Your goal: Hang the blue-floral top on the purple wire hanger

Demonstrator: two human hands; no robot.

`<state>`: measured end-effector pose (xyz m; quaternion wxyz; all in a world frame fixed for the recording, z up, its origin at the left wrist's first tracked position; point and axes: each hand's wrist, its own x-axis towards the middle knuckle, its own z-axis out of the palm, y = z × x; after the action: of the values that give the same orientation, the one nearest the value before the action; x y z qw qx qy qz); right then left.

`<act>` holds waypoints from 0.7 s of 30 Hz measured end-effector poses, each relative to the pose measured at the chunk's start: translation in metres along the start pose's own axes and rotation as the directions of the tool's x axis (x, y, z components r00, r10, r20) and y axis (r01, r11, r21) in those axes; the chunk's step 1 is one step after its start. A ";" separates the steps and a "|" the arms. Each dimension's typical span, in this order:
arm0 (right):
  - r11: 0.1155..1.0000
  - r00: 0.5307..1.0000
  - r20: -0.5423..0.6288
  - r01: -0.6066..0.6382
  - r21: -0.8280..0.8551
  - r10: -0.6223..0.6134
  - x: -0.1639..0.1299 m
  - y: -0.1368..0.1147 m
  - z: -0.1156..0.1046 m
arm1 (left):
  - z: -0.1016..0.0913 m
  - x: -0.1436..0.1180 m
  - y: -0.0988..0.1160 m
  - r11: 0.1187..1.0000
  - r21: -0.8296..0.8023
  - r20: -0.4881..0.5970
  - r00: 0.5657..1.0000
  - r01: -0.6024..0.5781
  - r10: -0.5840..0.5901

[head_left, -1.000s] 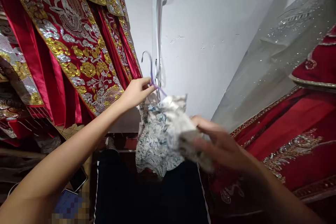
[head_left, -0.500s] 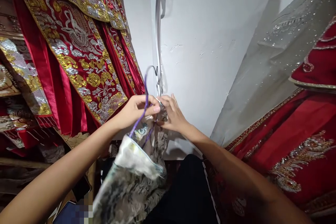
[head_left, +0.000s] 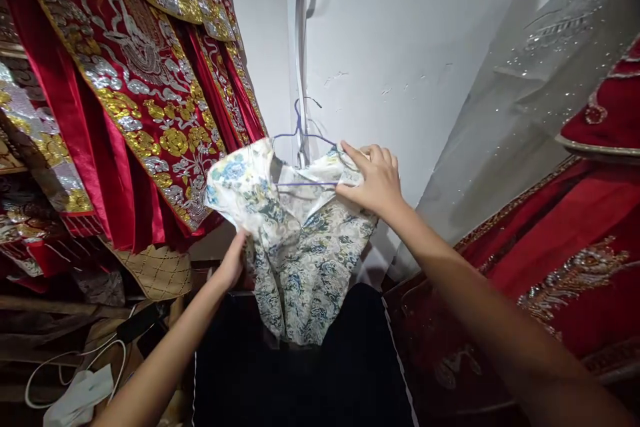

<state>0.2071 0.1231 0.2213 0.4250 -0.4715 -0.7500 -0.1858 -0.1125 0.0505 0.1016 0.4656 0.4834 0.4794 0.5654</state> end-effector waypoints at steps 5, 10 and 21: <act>0.890 0.995 0.086 -0.076 0.449 0.041 -0.061 -0.030 0.009 | 0.031 -0.027 -0.038 0.989 -0.121 0.010 0.996 0.088 -0.087; 0.457 0.832 0.215 -0.475 0.752 0.511 -0.128 -0.068 0.061 | 0.062 -0.046 -0.048 0.922 -0.360 -0.081 0.979 0.145 -0.186; 0.020 0.644 0.691 -0.736 0.677 0.328 -0.177 -0.112 0.072 | 0.076 -0.082 -0.035 0.862 -0.462 -0.003 0.971 0.209 -0.237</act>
<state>0.1113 0.0206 0.0500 0.5108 -0.3981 -0.5211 0.5559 -0.0262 -0.0200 0.0640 0.6140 0.2840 0.3989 0.6191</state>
